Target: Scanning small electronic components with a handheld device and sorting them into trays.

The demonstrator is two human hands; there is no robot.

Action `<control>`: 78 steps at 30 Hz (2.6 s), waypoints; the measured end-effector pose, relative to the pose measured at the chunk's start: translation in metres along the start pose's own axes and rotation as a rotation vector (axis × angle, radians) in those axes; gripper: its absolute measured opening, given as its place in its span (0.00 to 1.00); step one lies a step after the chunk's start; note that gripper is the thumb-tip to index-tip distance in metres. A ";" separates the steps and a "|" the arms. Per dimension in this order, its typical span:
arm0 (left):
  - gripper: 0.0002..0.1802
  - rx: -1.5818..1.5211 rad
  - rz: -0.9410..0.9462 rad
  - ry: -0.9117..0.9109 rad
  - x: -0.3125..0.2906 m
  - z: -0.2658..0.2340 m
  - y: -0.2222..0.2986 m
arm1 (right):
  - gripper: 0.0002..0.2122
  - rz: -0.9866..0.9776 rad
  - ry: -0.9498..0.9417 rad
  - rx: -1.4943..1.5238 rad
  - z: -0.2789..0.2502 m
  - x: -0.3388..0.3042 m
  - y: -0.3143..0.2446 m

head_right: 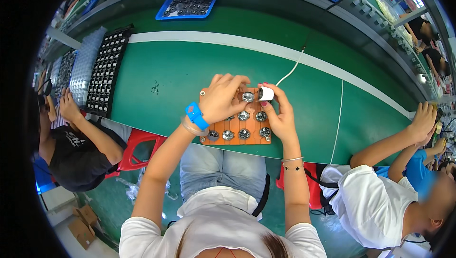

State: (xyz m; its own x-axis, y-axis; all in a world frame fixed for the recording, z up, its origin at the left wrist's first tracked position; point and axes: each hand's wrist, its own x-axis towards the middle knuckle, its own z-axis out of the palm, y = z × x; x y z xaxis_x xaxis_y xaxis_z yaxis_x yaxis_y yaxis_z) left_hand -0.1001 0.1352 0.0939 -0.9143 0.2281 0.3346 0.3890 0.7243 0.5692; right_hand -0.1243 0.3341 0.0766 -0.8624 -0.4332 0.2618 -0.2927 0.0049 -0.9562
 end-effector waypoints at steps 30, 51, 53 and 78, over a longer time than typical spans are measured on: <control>0.18 -0.062 0.089 0.028 -0.028 -0.008 0.022 | 0.17 0.015 0.004 -0.110 0.007 -0.041 -0.021; 0.18 -0.107 0.022 0.007 -0.049 -0.030 0.014 | 0.18 0.078 -0.060 -0.174 0.027 -0.036 -0.039; 0.20 -0.113 0.011 -0.005 -0.048 -0.029 0.014 | 0.18 0.043 -0.061 -0.205 0.028 -0.037 -0.038; 0.26 -0.030 0.057 0.098 -0.021 -0.027 -0.002 | 0.16 0.067 -0.018 -0.142 0.033 -0.006 -0.029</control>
State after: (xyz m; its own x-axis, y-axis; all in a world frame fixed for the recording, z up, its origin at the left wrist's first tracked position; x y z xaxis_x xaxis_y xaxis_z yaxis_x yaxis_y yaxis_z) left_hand -0.0781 0.1117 0.1057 -0.8759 0.2024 0.4380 0.4444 0.6921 0.5688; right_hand -0.0972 0.3069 0.0983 -0.8748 -0.4438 0.1945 -0.2915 0.1612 -0.9429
